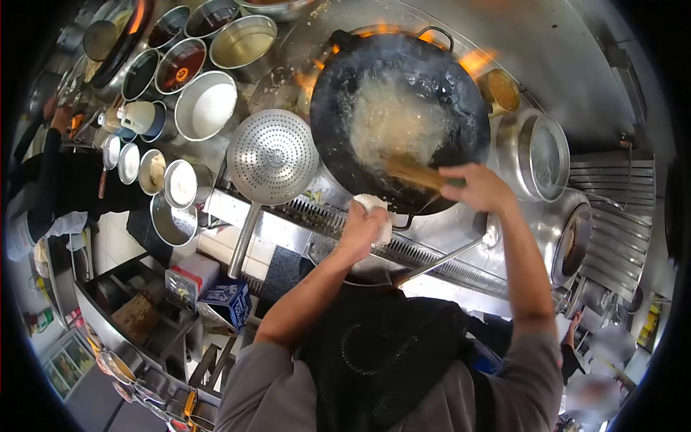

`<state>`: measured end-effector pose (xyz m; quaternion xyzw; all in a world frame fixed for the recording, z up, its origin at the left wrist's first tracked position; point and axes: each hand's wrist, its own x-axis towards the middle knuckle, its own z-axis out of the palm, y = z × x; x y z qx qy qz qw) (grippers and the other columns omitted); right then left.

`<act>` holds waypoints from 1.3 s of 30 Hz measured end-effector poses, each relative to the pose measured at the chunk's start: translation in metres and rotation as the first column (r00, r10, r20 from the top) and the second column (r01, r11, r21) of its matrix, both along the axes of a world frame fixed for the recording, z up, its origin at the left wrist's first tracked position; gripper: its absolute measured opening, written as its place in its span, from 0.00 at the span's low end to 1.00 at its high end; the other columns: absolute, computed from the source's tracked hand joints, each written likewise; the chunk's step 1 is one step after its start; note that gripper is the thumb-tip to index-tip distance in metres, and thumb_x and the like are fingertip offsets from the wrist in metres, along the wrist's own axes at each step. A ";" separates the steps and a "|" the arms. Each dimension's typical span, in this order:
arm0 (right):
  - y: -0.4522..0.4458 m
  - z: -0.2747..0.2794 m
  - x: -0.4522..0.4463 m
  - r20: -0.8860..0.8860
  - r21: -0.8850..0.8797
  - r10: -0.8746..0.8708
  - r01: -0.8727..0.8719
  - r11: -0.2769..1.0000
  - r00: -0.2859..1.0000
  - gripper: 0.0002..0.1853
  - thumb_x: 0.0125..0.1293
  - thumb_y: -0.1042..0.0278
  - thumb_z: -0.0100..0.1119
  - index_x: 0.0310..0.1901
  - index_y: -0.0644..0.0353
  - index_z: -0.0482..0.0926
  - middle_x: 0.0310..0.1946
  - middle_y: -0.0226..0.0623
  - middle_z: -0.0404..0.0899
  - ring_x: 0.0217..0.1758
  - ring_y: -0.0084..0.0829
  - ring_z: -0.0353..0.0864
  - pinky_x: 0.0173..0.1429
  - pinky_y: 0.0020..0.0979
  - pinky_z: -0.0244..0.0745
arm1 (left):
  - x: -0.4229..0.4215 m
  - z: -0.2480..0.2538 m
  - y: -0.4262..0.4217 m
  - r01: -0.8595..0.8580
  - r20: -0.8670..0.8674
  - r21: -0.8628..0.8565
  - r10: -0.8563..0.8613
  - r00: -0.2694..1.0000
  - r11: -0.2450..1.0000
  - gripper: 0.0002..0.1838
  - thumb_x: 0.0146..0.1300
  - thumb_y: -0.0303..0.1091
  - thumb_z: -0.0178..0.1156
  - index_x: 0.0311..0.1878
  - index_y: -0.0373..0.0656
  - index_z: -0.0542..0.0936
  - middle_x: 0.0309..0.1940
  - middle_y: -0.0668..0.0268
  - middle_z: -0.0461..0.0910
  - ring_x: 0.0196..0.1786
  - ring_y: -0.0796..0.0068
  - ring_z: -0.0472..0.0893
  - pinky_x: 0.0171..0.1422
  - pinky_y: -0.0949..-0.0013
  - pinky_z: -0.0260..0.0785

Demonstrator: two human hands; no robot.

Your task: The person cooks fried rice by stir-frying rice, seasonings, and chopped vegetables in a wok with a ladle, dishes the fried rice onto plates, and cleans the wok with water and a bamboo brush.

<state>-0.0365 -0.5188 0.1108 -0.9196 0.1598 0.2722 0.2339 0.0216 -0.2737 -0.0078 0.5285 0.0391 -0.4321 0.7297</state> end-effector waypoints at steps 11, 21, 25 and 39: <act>-0.021 -0.012 -0.002 0.075 -0.088 -0.261 0.267 0.960 0.963 0.29 0.64 0.49 0.62 0.66 0.47 0.75 0.47 0.53 0.83 0.51 0.57 0.81 0.58 0.45 0.76 | 0.017 0.010 0.008 0.082 -0.035 -0.044 -0.083 0.996 0.996 0.02 0.59 0.22 0.53 0.34 0.37 0.76 0.28 0.70 0.76 0.27 0.82 0.73 0.26 0.71 0.65; -0.003 -0.006 -0.016 0.105 -0.191 -0.331 0.346 0.919 0.938 0.28 0.62 0.50 0.65 0.64 0.46 0.77 0.43 0.50 0.85 0.45 0.55 0.84 0.52 0.47 0.78 | 0.040 0.006 0.016 0.229 0.001 -0.025 -0.229 0.973 0.973 0.02 0.59 0.22 0.53 0.32 0.38 0.75 0.23 0.73 0.72 0.22 0.85 0.69 0.21 0.72 0.58; 0.048 -0.074 0.033 0.363 -0.197 -0.373 0.462 0.865 0.854 0.30 0.64 0.51 0.62 0.68 0.40 0.70 0.36 0.57 0.83 0.40 0.57 0.85 0.48 0.49 0.80 | 0.037 0.006 0.013 0.209 -0.021 0.037 -0.208 0.978 0.977 0.03 0.59 0.21 0.54 0.36 0.36 0.76 0.30 0.69 0.76 0.29 0.80 0.74 0.28 0.70 0.67; 0.033 -0.082 0.082 0.178 0.422 -0.787 0.676 0.604 0.591 0.35 0.66 0.49 0.65 0.72 0.48 0.68 0.21 0.36 0.77 0.17 0.25 0.76 0.25 0.31 0.75 | 0.047 0.010 0.019 0.293 -0.033 0.011 -0.293 0.956 0.956 0.08 0.58 0.20 0.53 0.40 0.36 0.78 0.32 0.69 0.78 0.33 0.81 0.76 0.32 0.72 0.69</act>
